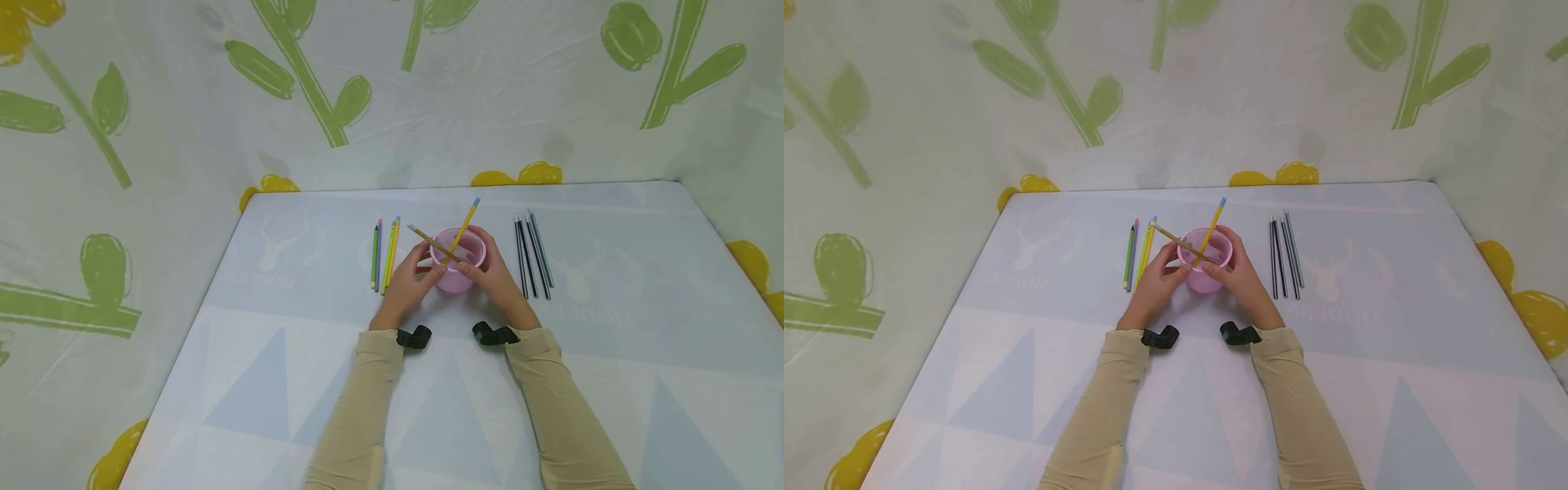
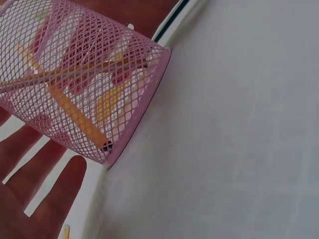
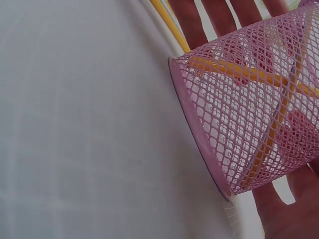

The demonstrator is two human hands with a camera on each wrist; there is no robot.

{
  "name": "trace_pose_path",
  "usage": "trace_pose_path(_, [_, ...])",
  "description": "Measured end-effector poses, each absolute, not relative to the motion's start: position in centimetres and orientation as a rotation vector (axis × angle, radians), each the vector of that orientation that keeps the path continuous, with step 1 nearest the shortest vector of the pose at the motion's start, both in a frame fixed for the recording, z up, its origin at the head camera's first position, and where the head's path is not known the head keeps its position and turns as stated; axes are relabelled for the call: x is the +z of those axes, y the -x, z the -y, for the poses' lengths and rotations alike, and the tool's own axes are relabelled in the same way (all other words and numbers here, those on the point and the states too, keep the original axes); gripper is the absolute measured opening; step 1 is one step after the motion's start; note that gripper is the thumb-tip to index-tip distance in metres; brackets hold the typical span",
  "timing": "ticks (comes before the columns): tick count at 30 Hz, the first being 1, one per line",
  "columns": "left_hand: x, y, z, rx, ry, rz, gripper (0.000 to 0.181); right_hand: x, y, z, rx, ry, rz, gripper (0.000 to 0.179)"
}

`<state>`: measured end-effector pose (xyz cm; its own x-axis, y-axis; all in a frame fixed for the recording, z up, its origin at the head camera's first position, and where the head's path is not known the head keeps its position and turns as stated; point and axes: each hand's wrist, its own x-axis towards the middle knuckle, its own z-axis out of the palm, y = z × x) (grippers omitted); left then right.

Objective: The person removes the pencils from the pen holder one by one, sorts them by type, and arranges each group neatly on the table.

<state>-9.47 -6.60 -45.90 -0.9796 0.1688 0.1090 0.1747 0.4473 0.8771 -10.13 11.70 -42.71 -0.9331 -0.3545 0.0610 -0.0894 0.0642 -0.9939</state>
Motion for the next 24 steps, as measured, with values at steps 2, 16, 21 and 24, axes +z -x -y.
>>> trace_pose_path(2, [-46.0,9.4,6.4,-1.655,0.311,2.682,0.06,-42.9,10.2,-11.7,-1.965,0.449,-2.138,0.068])
trace_pose_path(16, [-46.7,9.4,4.1,-1.773,0.123,2.707,0.095,-44.9,11.5,-12.2,-2.004,0.458,-2.246,0.047])
trace_pose_path(21, [-46.7,9.5,4.0,-1.739,0.12,2.717,0.094,-44.6,11.4,-11.8,-2.029,0.39,-2.516,0.043])
trace_pose_path(24, [-46.8,9.5,4.0,-1.725,0.122,2.717,0.09,-44.5,11.3,-11.7,-2.021,0.378,-2.699,0.036])
